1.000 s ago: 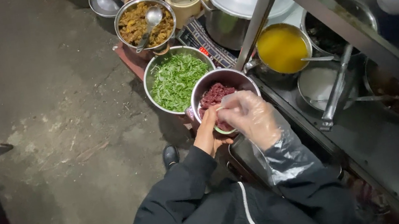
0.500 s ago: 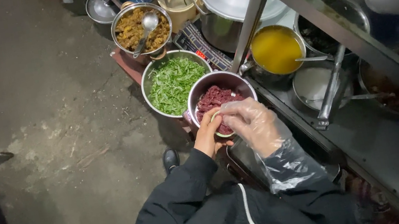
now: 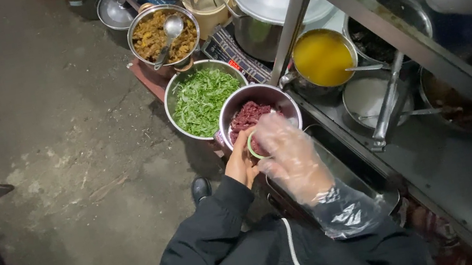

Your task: The person scoops ground meat from a bowl and presses it into a small green ring mold to form round patties. The formed patties are placed onto a metal tray. The person repeats this process multiple times.

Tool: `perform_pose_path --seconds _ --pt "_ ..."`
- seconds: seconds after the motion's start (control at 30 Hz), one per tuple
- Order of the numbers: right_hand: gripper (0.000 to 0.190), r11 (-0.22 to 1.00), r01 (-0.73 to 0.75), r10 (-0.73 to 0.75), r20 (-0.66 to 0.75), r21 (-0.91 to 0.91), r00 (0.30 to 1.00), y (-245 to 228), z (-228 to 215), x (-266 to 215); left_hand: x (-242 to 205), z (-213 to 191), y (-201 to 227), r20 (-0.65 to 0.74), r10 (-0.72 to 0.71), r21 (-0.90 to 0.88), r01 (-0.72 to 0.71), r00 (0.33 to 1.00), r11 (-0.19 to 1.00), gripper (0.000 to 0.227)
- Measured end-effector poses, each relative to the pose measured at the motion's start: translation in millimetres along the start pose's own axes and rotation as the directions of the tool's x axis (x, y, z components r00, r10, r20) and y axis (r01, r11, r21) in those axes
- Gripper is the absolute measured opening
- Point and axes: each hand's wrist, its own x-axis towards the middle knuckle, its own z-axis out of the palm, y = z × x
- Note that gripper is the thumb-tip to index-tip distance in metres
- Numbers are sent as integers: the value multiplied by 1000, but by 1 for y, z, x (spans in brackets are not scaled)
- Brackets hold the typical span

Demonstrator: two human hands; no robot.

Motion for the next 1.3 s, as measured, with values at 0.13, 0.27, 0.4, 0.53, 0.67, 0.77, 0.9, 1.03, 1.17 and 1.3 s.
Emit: perform_pose_path --seconds 0.13,0.27,0.4,0.53,0.67,0.77,0.9,1.03,1.17,1.3 --pt "68 999 -8 4 -84 -39 996 2 3 -5 -8 14 8 22 -4 45 4 1000 999 47" --pt "68 995 22 -16 62 -95 998 4 13 -27 22 -4 -26 -5 -53 -2 53 999 999 49" --pt "66 900 -395 408 -39 185 912 -16 -53 -54 3 15 -37 250 -137 31 134 958 991 47" --pt "63 798 -364 566 -389 481 727 -46 -127 -76 4 27 -75 347 -300 87 287 889 954 50" --pt "83 448 -375 894 -392 812 219 -71 -182 -144 16 49 -129 415 -327 428 135 849 893 58" --pt "100 600 -314 798 -519 736 307 -95 -194 -187 21 71 -169 647 -37 623 -500 762 601 60" --pt "49 585 -366 804 -576 723 146 -118 -194 -222 51 77 -227 907 -20 419 -906 421 -63 61" --pt "48 455 -162 834 -355 876 422 -124 -197 -293 91 57 -275 858 -203 394 -859 471 -326 66" --pt "50 336 -426 936 -348 840 52 -129 -180 -318 76 69 -258 914 -126 360 -915 385 -182 51" --pt "49 424 -467 890 -453 776 55 -121 -164 -323 61 76 -251 885 -91 448 -888 457 -107 53"
